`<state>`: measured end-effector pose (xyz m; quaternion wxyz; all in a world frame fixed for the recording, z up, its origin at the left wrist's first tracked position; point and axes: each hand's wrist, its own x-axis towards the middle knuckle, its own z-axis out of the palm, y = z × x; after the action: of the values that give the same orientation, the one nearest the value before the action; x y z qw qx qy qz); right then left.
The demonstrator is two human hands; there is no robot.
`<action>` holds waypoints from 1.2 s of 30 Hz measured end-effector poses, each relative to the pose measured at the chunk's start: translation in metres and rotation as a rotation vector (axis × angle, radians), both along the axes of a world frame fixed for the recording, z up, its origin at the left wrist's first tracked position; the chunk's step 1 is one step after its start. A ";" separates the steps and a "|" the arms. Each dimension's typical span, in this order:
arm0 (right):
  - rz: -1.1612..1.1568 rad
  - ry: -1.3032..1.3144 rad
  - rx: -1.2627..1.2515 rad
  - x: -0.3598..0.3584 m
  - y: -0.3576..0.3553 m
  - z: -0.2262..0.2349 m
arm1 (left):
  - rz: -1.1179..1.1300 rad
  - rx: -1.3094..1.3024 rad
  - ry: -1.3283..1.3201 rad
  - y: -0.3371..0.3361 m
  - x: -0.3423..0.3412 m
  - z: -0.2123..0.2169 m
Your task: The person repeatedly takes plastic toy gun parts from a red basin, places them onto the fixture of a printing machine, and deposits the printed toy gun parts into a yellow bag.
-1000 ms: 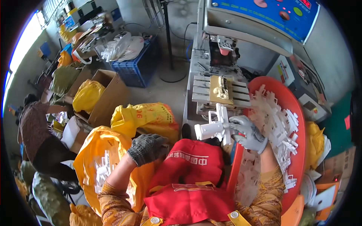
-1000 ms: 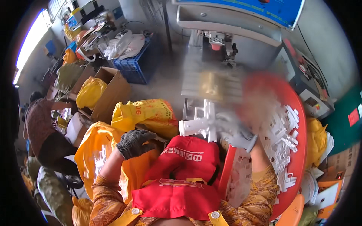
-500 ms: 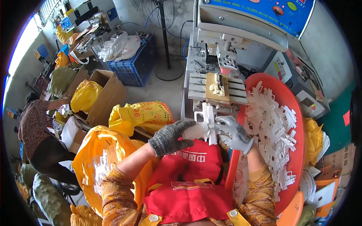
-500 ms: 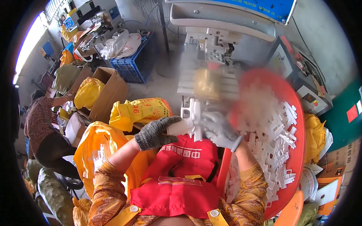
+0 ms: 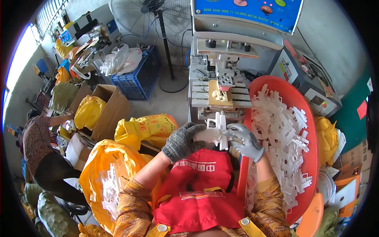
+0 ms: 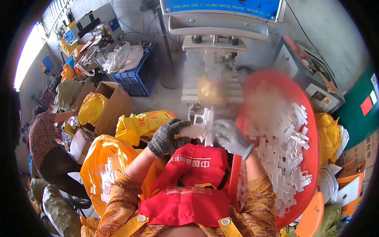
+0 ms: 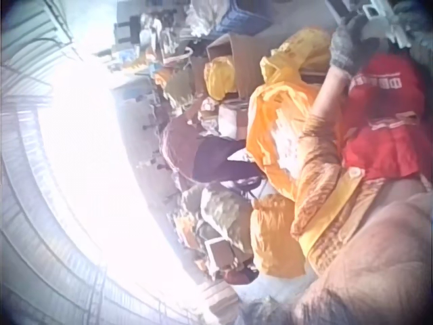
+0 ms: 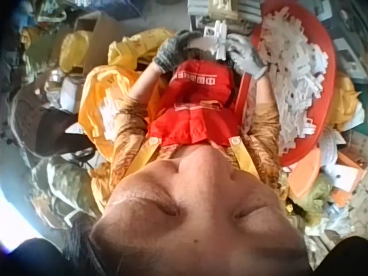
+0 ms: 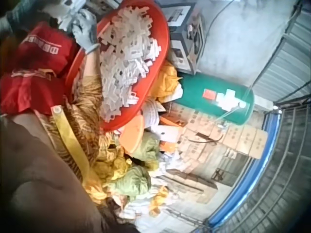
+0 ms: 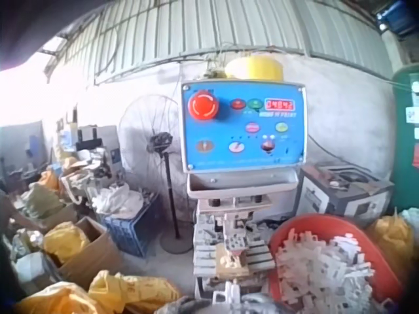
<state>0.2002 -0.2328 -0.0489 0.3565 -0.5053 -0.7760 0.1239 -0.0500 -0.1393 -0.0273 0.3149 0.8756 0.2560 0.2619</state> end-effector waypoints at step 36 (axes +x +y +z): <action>-0.626 -0.340 -0.719 0.197 -0.124 -0.026 | 0.128 0.545 -0.252 0.085 0.085 -0.029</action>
<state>0.3975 -0.3564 -0.0749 0.0485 -0.8176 -0.5426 0.1865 0.0353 -0.0538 -0.0562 0.0803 0.8704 0.1898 0.4471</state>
